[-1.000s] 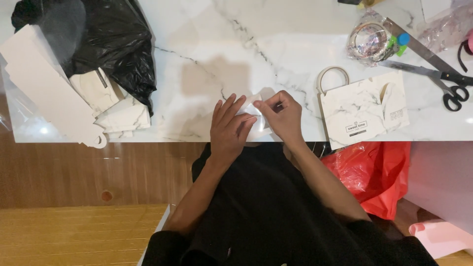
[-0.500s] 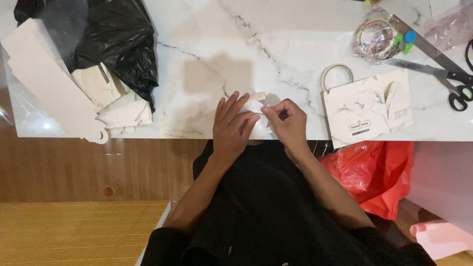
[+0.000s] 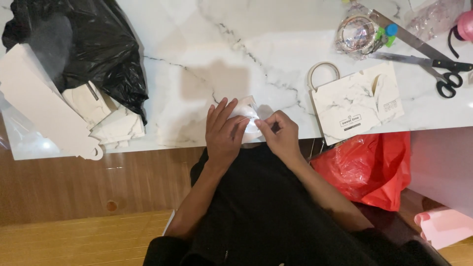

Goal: Folding and taping cardboard and plastic pieces to assemble small cake or pastry boxes on a counter.

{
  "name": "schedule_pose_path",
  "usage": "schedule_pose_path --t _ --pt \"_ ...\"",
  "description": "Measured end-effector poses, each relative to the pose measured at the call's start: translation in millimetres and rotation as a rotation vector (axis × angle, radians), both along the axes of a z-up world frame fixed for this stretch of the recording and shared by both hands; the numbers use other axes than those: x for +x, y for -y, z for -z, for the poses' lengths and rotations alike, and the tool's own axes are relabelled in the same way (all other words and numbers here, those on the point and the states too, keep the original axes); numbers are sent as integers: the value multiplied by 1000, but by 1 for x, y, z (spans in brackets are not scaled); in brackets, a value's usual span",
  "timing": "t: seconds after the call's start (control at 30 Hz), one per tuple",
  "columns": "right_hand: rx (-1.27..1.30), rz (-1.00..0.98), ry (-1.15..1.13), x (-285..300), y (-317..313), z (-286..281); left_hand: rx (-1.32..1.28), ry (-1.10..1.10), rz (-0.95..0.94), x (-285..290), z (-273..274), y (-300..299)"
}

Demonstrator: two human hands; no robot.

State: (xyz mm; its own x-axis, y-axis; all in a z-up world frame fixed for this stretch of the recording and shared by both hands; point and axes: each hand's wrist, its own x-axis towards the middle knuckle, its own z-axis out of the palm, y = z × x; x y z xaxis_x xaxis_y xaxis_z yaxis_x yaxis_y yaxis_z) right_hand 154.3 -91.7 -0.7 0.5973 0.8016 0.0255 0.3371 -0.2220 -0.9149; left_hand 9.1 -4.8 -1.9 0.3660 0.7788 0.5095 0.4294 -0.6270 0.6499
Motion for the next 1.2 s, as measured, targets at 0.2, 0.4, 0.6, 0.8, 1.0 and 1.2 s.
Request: schedule_pose_path --t 0.2,0.4,0.6,0.8,1.0,1.2 --pt "44 25 -75 -8 -5 -7 11 13 3 1 -1 0" --pt "31 -97 -19 -3 7 5 -113 -58 129 -7 -28 -2" --pt "-192 -120 -122 2 -1 -13 -76 -100 123 -14 21 -7" --pt "-11 -71 -80 22 -31 -24 -87 -130 254 -20 69 -22" --pt "-92 -71 -198 21 -53 -25 -17 -64 261 -19 104 -27" --pt "-104 -74 -86 15 -54 -23 -49 -89 267 -20 106 -27"
